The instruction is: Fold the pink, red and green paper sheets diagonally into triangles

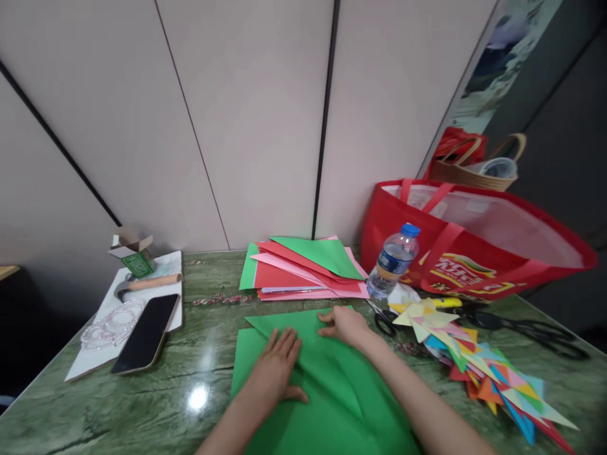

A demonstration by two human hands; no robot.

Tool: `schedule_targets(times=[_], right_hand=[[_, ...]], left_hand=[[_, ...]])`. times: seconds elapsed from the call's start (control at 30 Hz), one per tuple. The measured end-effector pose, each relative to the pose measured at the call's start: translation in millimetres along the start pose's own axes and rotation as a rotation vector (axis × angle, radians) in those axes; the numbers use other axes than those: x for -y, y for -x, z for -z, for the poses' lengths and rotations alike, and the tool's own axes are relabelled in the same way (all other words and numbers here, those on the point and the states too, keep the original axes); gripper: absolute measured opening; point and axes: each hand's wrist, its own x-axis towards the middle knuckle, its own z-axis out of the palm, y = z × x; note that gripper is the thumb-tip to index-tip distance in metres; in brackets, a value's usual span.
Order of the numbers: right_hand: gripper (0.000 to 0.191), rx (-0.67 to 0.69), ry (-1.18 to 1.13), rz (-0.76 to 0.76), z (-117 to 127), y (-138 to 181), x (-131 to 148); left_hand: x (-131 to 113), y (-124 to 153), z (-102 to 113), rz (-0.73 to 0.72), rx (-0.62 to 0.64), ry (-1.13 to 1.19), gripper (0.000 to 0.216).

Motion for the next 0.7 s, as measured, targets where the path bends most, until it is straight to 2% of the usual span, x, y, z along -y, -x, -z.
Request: schedule_targets(times=[0.13,0.37,0.57,0.7], right_hand=[[0.033,0.026,0.036,0.004,3,-4,1],[0.043,0.098,0.149,0.04,13,-2,10],[0.053,0.177,0.225,0.068,21,1,20],[0.053,0.173,0.247,0.067,20,3,21]], left_hand=[[-29,-1,-9,-0.145,0.041,0.045,0.093],[-78,9,-4,-0.31,0.123,0.057,0.085],[-80,16,1,-0.361,0.088,0.013,0.085],[-78,17,-1,-0.29,0.119,-0.002,0.092]])
